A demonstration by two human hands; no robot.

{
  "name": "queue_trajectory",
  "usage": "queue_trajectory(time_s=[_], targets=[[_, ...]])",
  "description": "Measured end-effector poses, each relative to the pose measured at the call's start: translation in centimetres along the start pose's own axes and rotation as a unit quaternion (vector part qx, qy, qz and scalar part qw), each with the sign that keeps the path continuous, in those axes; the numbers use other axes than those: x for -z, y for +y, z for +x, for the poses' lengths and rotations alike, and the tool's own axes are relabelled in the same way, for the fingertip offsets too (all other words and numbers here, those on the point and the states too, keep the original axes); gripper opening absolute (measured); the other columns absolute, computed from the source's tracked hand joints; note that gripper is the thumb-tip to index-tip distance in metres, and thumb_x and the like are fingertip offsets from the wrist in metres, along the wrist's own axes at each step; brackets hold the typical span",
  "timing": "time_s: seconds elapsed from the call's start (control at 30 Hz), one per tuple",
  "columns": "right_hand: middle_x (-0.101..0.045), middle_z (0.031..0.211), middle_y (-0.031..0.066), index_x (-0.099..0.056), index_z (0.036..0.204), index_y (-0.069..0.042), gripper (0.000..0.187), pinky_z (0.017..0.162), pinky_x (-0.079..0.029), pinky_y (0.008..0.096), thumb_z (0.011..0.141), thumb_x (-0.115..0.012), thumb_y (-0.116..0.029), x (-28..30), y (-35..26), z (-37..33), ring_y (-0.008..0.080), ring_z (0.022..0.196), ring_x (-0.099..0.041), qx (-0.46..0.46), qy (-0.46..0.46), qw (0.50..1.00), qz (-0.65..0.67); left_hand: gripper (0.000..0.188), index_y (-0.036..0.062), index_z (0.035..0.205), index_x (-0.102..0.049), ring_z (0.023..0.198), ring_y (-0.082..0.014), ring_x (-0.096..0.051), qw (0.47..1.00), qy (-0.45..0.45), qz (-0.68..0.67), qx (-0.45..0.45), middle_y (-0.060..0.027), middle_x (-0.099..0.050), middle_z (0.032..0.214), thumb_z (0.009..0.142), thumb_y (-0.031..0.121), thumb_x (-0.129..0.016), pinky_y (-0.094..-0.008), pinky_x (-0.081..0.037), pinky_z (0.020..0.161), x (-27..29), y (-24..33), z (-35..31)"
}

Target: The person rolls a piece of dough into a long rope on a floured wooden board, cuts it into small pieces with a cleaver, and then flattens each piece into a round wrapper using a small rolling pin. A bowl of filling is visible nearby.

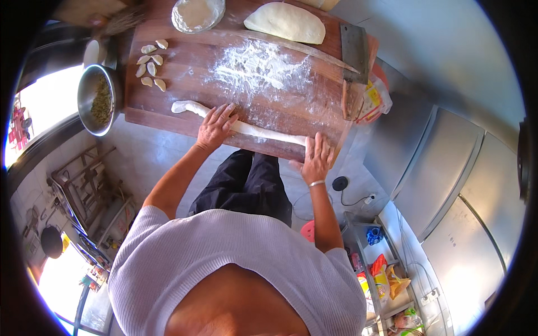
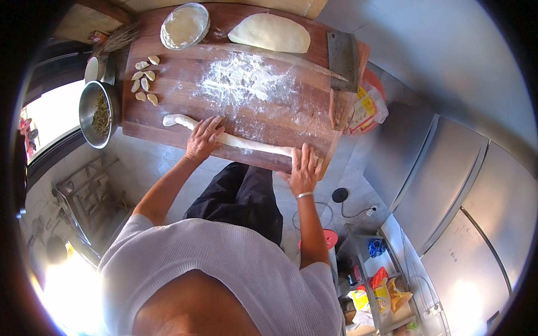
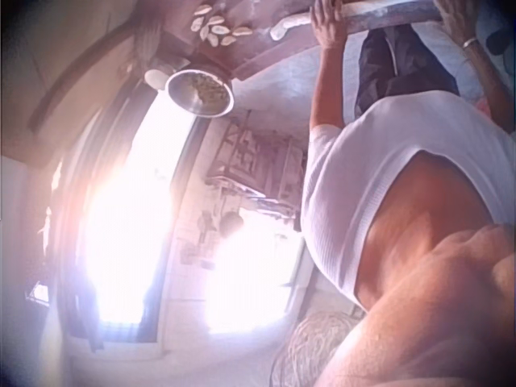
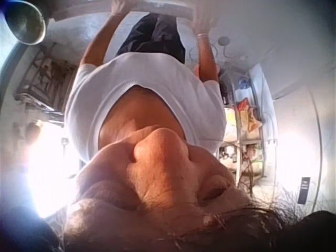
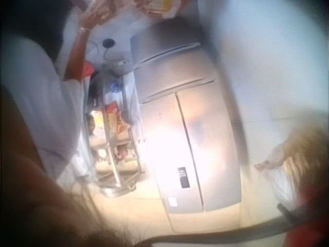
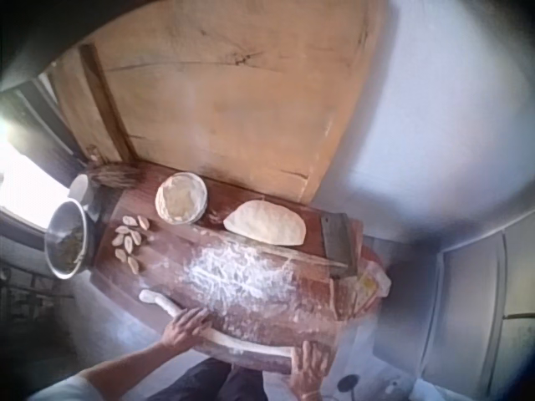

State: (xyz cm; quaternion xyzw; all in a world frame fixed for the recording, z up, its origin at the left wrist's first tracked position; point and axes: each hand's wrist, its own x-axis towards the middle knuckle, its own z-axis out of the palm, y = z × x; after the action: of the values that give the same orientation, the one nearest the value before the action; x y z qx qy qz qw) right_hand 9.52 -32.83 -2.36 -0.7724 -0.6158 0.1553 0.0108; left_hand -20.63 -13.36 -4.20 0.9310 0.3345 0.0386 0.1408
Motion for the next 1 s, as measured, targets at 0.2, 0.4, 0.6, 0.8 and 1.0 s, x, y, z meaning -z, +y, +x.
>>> queue_trajectory(time_s=[0.2,0.4,0.6,0.8,1.0], targets=[[-0.034,0.150,0.0125,-0.043,0.140,-0.008,0.101,0.107,-0.022,0.0602,0.064,-0.066,-0.070,0.8,2.5,8.2,0.0354,0.137,-0.032,0.036,0.085,0.994,-0.059,0.026,0.0049,0.098,-0.064,0.086,-0.0295,-0.062,0.994,-0.057,-0.070,0.066,-0.0108,-0.062,0.095,0.081,0.025,-0.067,-0.0426,-0.050,0.073,2.6,-2.9,6.6],[-0.037,0.149,0.0112,-0.044,0.138,-0.008,0.096,0.105,-0.025,0.0600,0.065,-0.069,-0.065,0.1,0.7,1.9,0.0339,0.135,-0.034,0.032,0.044,0.998,-0.017,0.033,0.0005,0.088,-0.065,0.071,-0.0325,-0.063,0.900,-0.283,-0.285,0.166,-0.0180,-0.064,0.076,0.090,0.033,-0.059,-0.0419,-0.048,0.067,5.3,-6.0,7.7],[-0.030,0.152,0.0170,-0.037,0.144,-0.006,0.096,0.108,-0.025,0.0586,0.071,-0.072,-0.058,3.3,-2.6,7.3,0.0377,0.137,-0.032,-0.128,-0.029,0.991,-0.022,0.053,0.0003,0.089,-0.069,0.073,-0.0331,-0.065,0.913,-0.324,-0.239,0.071,-0.0183,-0.067,0.078,0.061,0.043,-0.082,-0.0430,-0.048,0.067,7.2,-4.8,8.8],[-0.057,0.121,0.0184,-0.032,0.143,-0.005,0.097,0.093,-0.043,0.0464,0.065,-0.082,-0.036,5.6,-14.2,12.7,0.0345,0.114,-0.055,0.176,-0.017,0.972,0.154,0.036,0.0027,0.087,-0.069,0.081,-0.0385,-0.066,0.914,-0.342,-0.182,0.119,-0.0212,-0.068,0.085,0.071,0.035,-0.073,-0.0471,-0.049,0.071,10.7,1.4,11.1],[-0.066,0.070,0.0159,-0.062,0.106,-0.011,0.045,0.060,-0.052,0.0463,0.073,-0.076,-0.038,4.9,-13.0,16.0,0.0383,0.067,-0.065,0.254,-0.103,0.936,0.220,0.034,0.0064,0.089,-0.070,0.083,-0.0355,-0.067,0.929,-0.325,-0.115,0.131,-0.0157,-0.070,0.086,0.083,0.039,-0.064,-0.0460,-0.051,0.072,15.4,2.3,10.5]])
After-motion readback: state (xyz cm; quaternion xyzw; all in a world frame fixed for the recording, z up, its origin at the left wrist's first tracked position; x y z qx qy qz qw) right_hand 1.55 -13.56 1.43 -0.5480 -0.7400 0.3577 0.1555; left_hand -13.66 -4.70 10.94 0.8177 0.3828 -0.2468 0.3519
